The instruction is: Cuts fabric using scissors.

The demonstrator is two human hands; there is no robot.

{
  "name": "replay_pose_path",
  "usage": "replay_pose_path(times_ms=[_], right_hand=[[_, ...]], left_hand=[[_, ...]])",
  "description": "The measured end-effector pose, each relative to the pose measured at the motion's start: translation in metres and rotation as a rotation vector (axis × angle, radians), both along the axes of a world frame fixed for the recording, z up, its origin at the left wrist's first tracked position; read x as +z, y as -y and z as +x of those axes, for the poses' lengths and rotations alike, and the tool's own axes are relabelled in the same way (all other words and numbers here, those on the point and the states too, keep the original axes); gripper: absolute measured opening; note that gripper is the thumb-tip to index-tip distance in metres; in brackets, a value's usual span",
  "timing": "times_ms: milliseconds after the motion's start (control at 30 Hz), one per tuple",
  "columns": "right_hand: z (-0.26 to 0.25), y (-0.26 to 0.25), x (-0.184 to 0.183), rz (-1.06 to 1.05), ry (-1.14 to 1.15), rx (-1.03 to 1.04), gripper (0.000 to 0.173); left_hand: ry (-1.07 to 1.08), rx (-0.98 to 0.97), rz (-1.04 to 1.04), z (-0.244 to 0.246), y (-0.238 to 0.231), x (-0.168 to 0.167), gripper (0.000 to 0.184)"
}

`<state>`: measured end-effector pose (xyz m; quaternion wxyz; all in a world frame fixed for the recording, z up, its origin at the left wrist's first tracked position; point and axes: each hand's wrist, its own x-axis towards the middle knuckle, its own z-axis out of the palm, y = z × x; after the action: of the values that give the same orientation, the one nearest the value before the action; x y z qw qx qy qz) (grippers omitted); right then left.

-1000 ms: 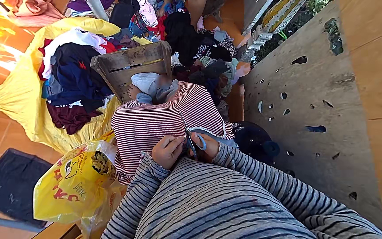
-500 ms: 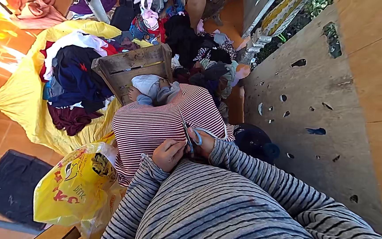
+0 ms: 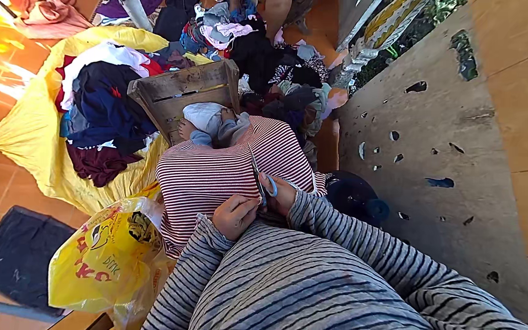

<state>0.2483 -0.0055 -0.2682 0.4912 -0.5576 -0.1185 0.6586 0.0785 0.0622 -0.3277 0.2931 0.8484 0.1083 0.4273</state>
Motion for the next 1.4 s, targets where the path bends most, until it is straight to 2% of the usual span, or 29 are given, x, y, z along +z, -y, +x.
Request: replay_pose_path(times_ms=[367, 467, 600, 733, 967, 1133, 1233, 1300, 1333, 1400], right_hand=[[-0.001, -0.002, -0.008, 0.064, 0.068, -0.018, 0.023], [0.001, -0.002, -0.005, 0.026, 0.018, 0.010, 0.029], [0.007, 0.003, -0.001, 0.009, -0.019, 0.150, 0.037], [0.010, 0.000, -0.004, 0.031, -0.026, 0.047, 0.036], [0.010, 0.000, -0.008, 0.051, -0.026, 0.042, 0.031], [0.005, 0.002, -0.010, 0.082, 0.042, -0.020, 0.020], [0.005, 0.004, -0.008, 0.044, 0.071, 0.006, 0.021], [0.010, 0.012, -0.002, 0.032, 0.083, 0.127, 0.030], [0.018, 0.018, 0.003, 0.038, 0.107, 0.235, 0.037], [0.040, 0.034, 0.015, 0.071, 0.244, 0.434, 0.049]], left_hand=[[0.019, -0.012, 0.003, 0.000, 0.000, -0.001, 0.011], [0.015, 0.000, 0.002, 0.000, 0.000, -0.001, 0.011], [0.019, 0.000, -0.004, 0.000, 0.001, 0.000, 0.011], [0.013, 0.000, -0.004, 0.000, 0.001, -0.001, 0.011], [0.004, 0.000, -0.002, -0.001, 0.001, 0.000, 0.011], [0.015, -0.002, -0.003, 0.000, 0.002, -0.001, 0.011], [-0.010, -0.003, -0.010, -0.001, 0.001, -0.001, 0.011], [-0.206, 0.056, -0.001, -0.011, -0.003, 0.008, 0.020], [-0.364, 0.101, -0.010, -0.021, -0.006, 0.020, 0.036], [-0.661, 0.199, -0.122, -0.047, -0.014, 0.050, 0.083]])
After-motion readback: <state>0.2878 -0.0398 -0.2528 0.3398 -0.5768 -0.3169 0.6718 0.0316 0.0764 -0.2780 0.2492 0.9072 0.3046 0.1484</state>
